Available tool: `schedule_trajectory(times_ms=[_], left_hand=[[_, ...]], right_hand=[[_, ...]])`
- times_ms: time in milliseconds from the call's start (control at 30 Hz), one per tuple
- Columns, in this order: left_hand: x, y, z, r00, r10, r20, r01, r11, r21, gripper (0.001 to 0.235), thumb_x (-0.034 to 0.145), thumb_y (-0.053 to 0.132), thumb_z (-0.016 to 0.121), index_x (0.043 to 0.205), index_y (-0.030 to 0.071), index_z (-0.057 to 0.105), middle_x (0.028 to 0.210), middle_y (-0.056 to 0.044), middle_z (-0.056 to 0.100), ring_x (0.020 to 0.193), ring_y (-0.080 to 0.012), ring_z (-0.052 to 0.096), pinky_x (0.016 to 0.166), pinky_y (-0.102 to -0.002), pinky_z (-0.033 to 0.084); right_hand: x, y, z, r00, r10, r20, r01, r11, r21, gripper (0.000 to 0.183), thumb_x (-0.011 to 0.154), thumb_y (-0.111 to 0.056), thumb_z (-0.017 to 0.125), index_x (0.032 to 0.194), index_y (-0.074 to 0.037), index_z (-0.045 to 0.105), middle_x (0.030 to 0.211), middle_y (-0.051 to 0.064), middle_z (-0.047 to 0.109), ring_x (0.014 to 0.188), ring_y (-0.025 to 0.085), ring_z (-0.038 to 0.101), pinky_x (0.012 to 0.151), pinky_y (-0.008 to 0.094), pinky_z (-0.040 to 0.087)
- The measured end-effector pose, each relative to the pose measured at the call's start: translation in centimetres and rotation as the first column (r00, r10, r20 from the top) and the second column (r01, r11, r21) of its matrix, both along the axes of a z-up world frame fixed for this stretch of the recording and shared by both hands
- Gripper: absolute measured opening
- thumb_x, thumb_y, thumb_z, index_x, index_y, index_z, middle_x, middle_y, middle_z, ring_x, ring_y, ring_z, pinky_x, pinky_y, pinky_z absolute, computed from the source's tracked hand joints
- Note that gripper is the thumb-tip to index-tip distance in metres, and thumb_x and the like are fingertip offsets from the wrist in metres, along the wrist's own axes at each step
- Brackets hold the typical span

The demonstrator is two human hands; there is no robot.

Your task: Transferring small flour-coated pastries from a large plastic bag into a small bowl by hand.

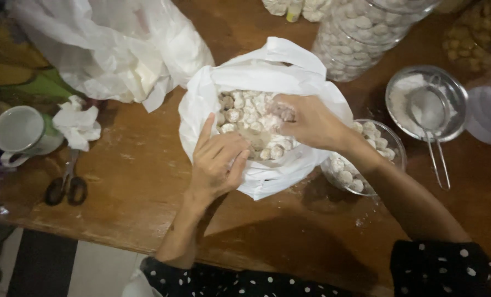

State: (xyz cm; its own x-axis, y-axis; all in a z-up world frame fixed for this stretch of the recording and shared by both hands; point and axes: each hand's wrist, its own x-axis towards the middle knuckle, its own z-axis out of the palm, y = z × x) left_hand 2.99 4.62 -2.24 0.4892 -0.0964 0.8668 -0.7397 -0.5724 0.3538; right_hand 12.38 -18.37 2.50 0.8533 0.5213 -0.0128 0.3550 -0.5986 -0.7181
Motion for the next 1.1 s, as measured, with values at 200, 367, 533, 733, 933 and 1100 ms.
schedule_trajectory(times_ms=[200, 367, 533, 733, 933, 1100], left_hand=[[0.1, 0.4, -0.2, 0.999, -0.048, 0.015, 0.046, 0.996, 0.081, 0.013, 0.095, 0.016, 0.07, 0.089, 0.005, 0.074, 0.09, -0.011, 0.074, 0.081, -0.0266, 0.072, 0.115, -0.06, 0.038], [0.2, 0.2, -0.5, 0.999, -0.035, -0.025, 0.037, 0.995, 0.096, 0.013, 0.094, 0.014, 0.072, 0.087, 0.003, 0.074, 0.089, -0.012, 0.075, 0.082, -0.0275, 0.072, 0.119, -0.059, 0.036], [0.2, -0.3, -0.5, 0.999, -0.04, -0.03, 0.043, 0.995, 0.095, 0.014, 0.096, 0.015, 0.071, 0.088, 0.005, 0.075, 0.09, -0.009, 0.076, 0.083, -0.0252, 0.073, 0.12, -0.06, 0.036], [0.0, -0.5, -0.1, 0.997, -0.05, -0.067, 0.057, 0.994, 0.096, 0.012, 0.096, 0.012, 0.071, 0.088, 0.003, 0.075, 0.089, -0.011, 0.075, 0.084, -0.0275, 0.073, 0.12, -0.061, 0.034], [0.0, -0.4, -0.6, 0.997, -0.047, -0.065, 0.052, 0.996, 0.076, 0.012, 0.097, 0.012, 0.07, 0.089, 0.003, 0.075, 0.089, -0.01, 0.075, 0.084, -0.0271, 0.073, 0.121, -0.061, 0.033], [-0.2, -0.4, 0.1, 0.994, -0.06, -0.088, 0.067, 0.995, 0.074, 0.009, 0.095, 0.008, 0.071, 0.09, 0.001, 0.074, 0.089, -0.012, 0.075, 0.084, -0.0288, 0.073, 0.12, -0.063, 0.034]], right_hand=[[-4.3, -4.8, 5.2, 0.973, 0.11, 0.205, -0.145, 0.976, 0.163, 0.018, 0.085, -0.011, 0.073, 0.1, -0.002, 0.068, 0.099, 0.021, 0.067, 0.09, 0.042, 0.068, 0.078, 0.048, 0.054], [-7.3, -10.4, 6.7, 0.982, 0.034, 0.184, -0.032, 0.999, -0.011, 0.02, 0.083, -0.012, 0.073, 0.099, -0.002, 0.067, 0.1, 0.021, 0.065, 0.089, 0.043, 0.067, 0.076, 0.051, 0.052], [-9.7, -12.6, 5.7, 0.999, -0.02, 0.031, 0.028, 0.959, -0.281, 0.015, 0.084, -0.008, 0.069, 0.098, -0.001, 0.069, 0.092, 0.02, 0.069, 0.083, 0.039, 0.07, 0.074, 0.047, 0.055], [-10.8, -13.2, 4.6, 0.979, -0.09, -0.182, -0.001, 0.895, -0.447, 0.01, 0.09, -0.008, 0.066, 0.099, -0.007, 0.071, 0.093, 0.011, 0.073, 0.084, 0.027, 0.073, 0.075, 0.037, 0.06], [-10.7, -12.5, 4.3, 0.956, -0.101, -0.275, -0.01, 0.926, -0.377, 0.011, 0.09, -0.005, 0.066, 0.101, -0.006, 0.068, 0.093, 0.014, 0.075, 0.086, 0.033, 0.077, 0.079, 0.043, 0.061], [-10.5, -11.9, 6.5, 0.95, -0.071, -0.303, -0.033, 0.945, -0.325, 0.021, 0.088, -0.005, 0.068, 0.108, -0.007, 0.066, 0.098, 0.018, 0.078, 0.093, 0.039, 0.078, 0.081, 0.051, 0.06]])
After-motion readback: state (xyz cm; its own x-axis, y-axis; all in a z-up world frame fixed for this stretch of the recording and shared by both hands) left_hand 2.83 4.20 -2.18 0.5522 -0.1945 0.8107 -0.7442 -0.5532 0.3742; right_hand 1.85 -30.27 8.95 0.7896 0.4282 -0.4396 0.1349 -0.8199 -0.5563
